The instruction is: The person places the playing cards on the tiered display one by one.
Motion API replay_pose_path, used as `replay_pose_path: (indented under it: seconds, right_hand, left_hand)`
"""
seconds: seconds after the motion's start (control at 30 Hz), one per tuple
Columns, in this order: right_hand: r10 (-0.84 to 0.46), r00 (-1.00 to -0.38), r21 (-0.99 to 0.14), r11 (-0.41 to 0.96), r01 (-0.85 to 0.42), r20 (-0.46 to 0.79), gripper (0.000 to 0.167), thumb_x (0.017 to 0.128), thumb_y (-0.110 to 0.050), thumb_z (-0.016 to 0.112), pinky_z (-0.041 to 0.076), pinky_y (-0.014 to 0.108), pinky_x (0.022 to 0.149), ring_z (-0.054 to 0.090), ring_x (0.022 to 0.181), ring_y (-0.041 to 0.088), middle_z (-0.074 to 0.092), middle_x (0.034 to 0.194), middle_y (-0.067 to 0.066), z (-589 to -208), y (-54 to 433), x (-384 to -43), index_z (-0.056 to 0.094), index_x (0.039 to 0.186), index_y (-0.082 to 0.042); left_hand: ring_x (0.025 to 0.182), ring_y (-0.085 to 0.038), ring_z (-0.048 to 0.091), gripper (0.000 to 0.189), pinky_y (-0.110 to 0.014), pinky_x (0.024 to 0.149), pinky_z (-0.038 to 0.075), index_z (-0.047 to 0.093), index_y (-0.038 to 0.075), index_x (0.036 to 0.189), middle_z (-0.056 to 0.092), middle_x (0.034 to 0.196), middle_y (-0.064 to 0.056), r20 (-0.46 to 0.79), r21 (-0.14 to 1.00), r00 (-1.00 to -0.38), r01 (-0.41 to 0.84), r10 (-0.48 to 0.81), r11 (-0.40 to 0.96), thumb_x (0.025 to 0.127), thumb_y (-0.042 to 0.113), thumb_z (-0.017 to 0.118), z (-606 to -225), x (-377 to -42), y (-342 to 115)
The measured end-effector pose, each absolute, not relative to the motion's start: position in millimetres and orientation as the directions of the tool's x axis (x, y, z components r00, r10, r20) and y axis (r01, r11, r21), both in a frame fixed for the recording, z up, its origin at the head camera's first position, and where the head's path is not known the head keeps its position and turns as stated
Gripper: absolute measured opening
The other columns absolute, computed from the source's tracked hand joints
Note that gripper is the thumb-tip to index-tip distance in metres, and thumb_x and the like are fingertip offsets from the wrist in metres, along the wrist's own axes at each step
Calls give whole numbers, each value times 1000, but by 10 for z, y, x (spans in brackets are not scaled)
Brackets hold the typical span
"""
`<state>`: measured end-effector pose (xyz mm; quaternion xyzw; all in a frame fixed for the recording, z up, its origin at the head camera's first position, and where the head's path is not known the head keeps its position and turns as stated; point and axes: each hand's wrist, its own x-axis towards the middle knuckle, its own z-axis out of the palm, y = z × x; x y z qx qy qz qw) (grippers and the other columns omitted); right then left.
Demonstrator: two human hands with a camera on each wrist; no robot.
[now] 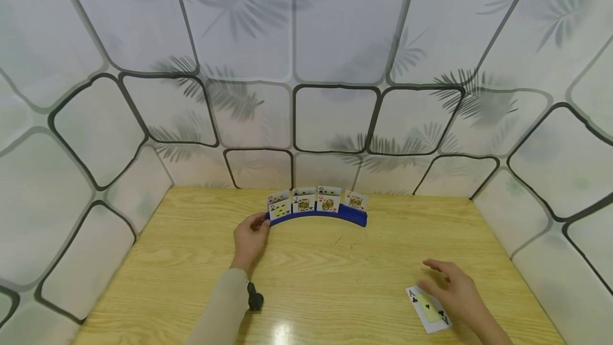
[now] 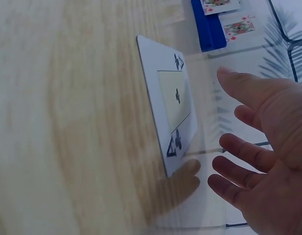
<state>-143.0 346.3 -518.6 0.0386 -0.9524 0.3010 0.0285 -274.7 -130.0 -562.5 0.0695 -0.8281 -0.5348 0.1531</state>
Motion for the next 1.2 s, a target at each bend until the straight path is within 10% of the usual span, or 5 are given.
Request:
replay_pose_path:
  seconds: [0.57, 1.2]
  right_hand:
    - [-142, -985, -460, 871, -172, 101, 79, 74, -41, 94, 51, 74, 91, 57, 121, 56, 60, 137, 33, -5347, 3533, -1358, 67, 136, -1]
    - [-113, -986, -423, 893, -154, 122, 60, 76, -43, 93, 48, 73, 96, 56, 123, 55, 64, 132, 29, -5369, 3505, -1426, 77, 117, -2]
  left_hand:
    - [103, -32, 72, 27, -43, 92, 59, 74, -1, 124, 76, 117, -19, 183, 902, -946, 53, -268, 428, 99, 9, 72, -5619, -2749, -1313]
    - [100, -32, 72, 25, -37, 88, 60, 75, -1, 122, 77, 114, -20, 198, 905, -939, 66, -280, 419, 98, 5, 72, -5657, -2767, -1305]
